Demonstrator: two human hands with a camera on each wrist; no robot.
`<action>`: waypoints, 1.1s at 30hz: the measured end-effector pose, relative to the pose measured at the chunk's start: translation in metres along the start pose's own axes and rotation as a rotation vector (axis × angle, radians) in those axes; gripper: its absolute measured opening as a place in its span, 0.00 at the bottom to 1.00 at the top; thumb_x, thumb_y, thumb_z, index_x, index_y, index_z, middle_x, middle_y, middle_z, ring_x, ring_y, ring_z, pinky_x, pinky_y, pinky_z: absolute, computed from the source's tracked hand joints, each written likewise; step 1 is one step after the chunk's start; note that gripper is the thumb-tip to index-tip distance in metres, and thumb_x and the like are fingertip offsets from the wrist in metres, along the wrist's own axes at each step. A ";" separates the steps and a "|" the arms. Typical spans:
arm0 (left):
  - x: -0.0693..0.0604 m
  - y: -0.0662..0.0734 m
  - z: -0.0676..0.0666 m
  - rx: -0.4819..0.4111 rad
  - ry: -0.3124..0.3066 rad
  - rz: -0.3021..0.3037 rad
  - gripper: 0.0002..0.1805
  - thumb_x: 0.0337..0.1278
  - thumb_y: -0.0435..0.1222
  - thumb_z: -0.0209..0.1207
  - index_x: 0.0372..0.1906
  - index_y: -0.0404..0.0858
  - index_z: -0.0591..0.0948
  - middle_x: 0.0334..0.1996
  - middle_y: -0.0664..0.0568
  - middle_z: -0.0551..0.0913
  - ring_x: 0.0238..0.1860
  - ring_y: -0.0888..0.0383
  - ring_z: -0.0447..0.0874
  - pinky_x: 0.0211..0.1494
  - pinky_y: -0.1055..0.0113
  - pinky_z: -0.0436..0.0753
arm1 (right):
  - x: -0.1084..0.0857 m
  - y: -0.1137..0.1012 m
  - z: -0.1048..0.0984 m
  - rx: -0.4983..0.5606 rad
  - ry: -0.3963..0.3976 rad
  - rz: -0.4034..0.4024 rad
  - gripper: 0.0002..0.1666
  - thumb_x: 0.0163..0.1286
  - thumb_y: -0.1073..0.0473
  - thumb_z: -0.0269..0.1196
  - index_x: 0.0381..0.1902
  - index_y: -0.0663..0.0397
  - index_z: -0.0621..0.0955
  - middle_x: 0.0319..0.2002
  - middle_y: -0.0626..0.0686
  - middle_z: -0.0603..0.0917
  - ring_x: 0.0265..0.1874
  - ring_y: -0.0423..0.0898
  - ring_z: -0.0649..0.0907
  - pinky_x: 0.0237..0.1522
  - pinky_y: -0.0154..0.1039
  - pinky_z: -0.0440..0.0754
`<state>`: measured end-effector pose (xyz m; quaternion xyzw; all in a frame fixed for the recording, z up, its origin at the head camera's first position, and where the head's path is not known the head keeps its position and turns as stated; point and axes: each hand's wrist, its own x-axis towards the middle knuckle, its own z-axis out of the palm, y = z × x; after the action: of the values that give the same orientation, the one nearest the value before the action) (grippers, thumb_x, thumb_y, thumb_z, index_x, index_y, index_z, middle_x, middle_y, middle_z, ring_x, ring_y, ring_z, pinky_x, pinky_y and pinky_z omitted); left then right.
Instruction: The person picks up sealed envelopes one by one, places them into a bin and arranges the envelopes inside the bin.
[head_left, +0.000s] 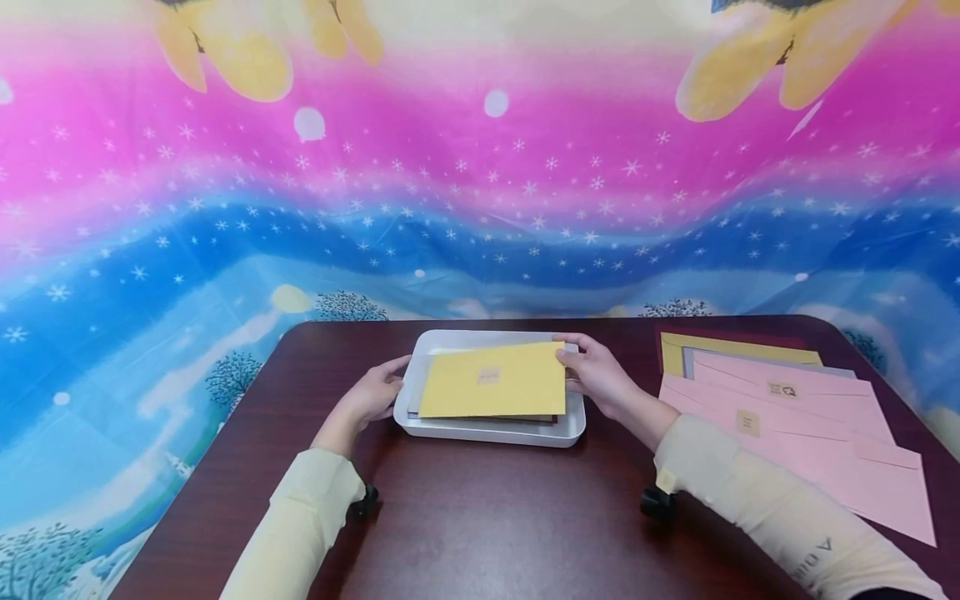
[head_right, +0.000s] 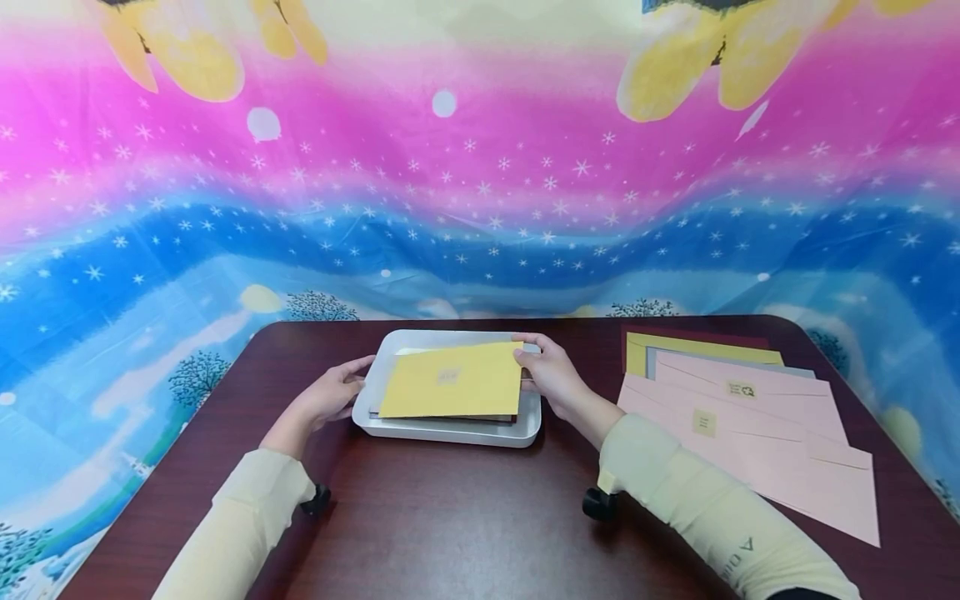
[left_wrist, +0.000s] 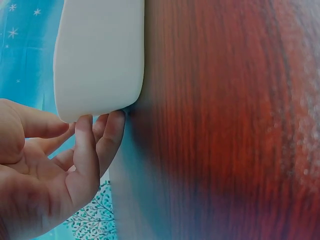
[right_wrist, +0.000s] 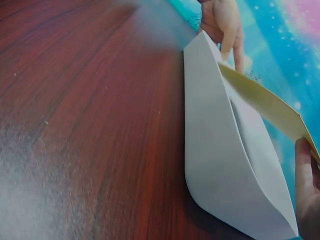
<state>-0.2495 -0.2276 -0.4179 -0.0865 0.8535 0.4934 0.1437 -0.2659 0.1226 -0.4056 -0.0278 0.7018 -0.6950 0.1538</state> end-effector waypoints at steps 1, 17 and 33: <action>0.000 0.000 0.000 -0.002 0.000 0.001 0.33 0.77 0.33 0.49 0.82 0.42 0.58 0.66 0.33 0.74 0.60 0.44 0.79 0.55 0.55 0.82 | 0.000 0.001 0.002 -0.007 0.005 0.005 0.28 0.83 0.63 0.46 0.77 0.63 0.62 0.59 0.66 0.77 0.42 0.42 0.85 0.45 0.39 0.84; -0.001 0.001 0.000 -0.024 -0.008 -0.015 0.32 0.78 0.33 0.47 0.82 0.43 0.57 0.68 0.33 0.73 0.63 0.44 0.78 0.59 0.50 0.81 | 0.005 0.002 0.011 -0.039 -0.055 0.095 0.32 0.82 0.64 0.47 0.80 0.66 0.58 0.68 0.72 0.71 0.51 0.50 0.84 0.56 0.46 0.82; -0.002 0.002 -0.001 -0.025 0.005 -0.008 0.32 0.78 0.33 0.48 0.82 0.42 0.58 0.67 0.33 0.73 0.58 0.47 0.80 0.49 0.59 0.83 | 0.006 -0.008 0.010 -0.025 -0.119 0.093 0.36 0.82 0.65 0.46 0.80 0.72 0.48 0.79 0.71 0.49 0.77 0.62 0.57 0.72 0.53 0.60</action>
<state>-0.2480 -0.2277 -0.4152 -0.0930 0.8473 0.5032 0.1424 -0.2701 0.1115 -0.3990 -0.0386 0.7007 -0.6753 0.2270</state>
